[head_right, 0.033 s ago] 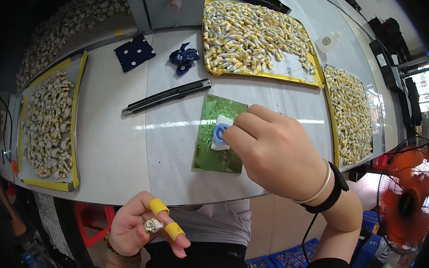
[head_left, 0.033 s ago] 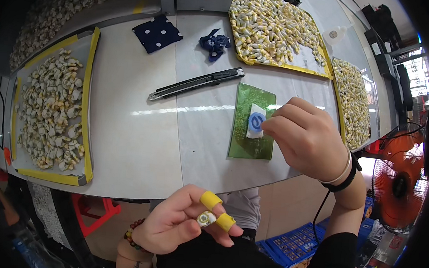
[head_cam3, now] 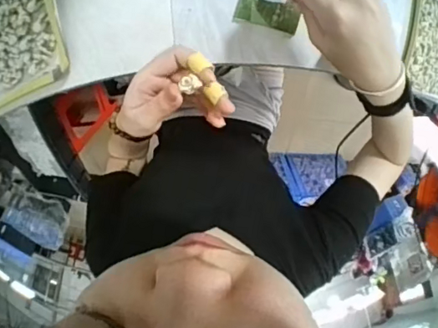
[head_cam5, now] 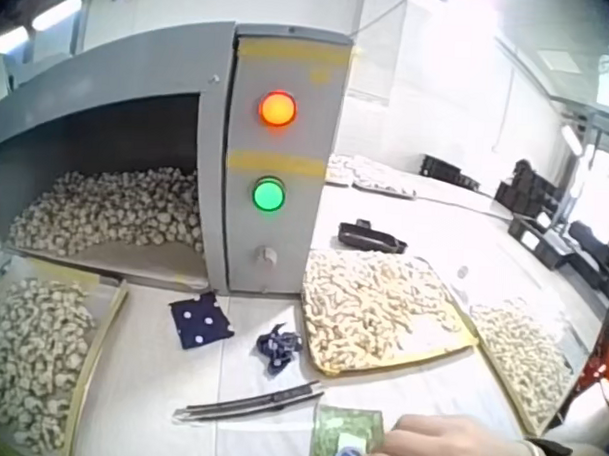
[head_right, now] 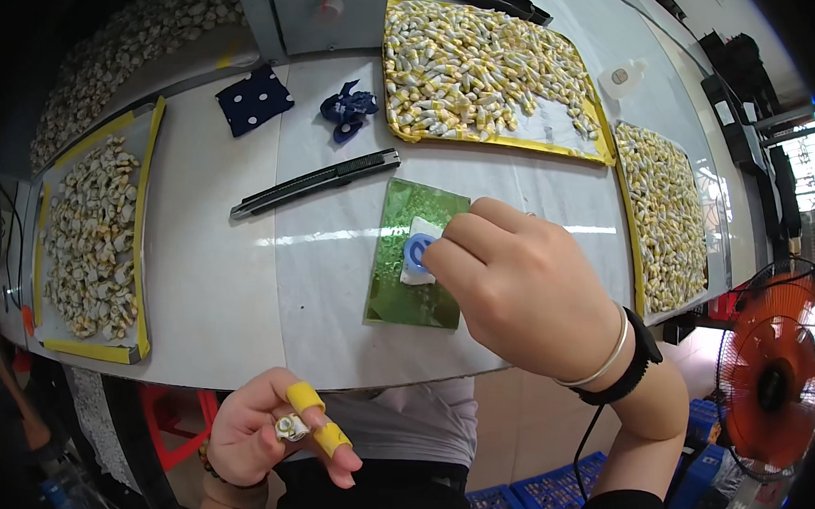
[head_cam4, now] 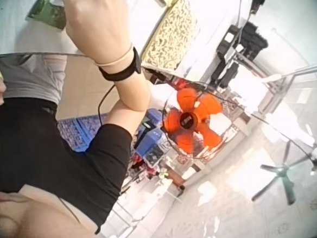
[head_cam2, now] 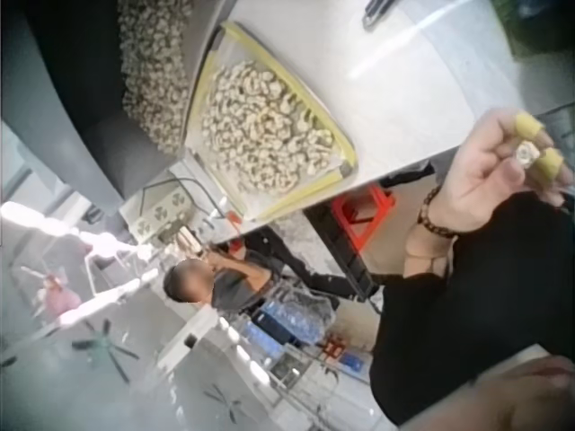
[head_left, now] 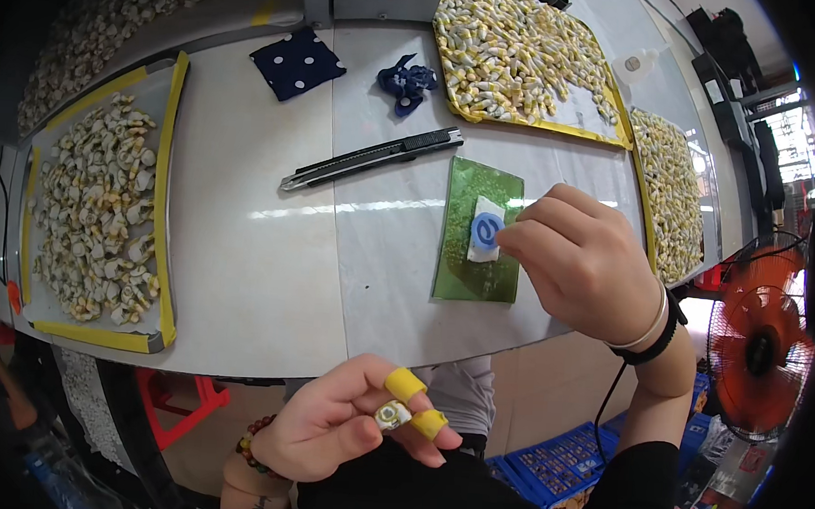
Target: The person sits at a workstation and repeatedly assembles small, corn-shaped decorative items. They pick up individual corn kernels from a tray, apply adhesive from a small bottle, and attach the kernels to a central base held in their left hand. The finished items are placed onto a tray to the left.
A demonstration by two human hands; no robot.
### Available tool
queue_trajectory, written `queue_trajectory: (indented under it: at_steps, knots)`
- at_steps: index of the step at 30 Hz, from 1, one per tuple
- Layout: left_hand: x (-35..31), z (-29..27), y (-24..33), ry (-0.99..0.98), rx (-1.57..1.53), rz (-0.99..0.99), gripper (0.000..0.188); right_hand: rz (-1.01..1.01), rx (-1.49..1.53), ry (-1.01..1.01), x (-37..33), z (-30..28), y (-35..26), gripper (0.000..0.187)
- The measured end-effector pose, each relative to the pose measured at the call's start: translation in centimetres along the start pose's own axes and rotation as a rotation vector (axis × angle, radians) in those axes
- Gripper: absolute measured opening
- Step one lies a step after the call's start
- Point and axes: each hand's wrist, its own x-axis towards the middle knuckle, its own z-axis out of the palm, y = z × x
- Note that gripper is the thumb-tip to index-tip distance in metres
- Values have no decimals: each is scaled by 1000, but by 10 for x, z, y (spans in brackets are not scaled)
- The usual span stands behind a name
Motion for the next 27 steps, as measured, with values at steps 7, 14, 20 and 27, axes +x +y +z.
queue_trajectory:
  at_steps: [7,14,20,27]
  knots:
    - [11,-12,-10,-60,113,125,39,26,407,244,3,-16,-23,21]
    - [16,-10,-22,-134,-361,-100,27,141,1070,231,-8,-12,-48,19]
    - [22,2,-25,26,-94,203,24,360,1494,190,-27,2,-73,10]
    - [22,10,-21,156,-21,138,34,340,1432,301,-33,8,-79,12]
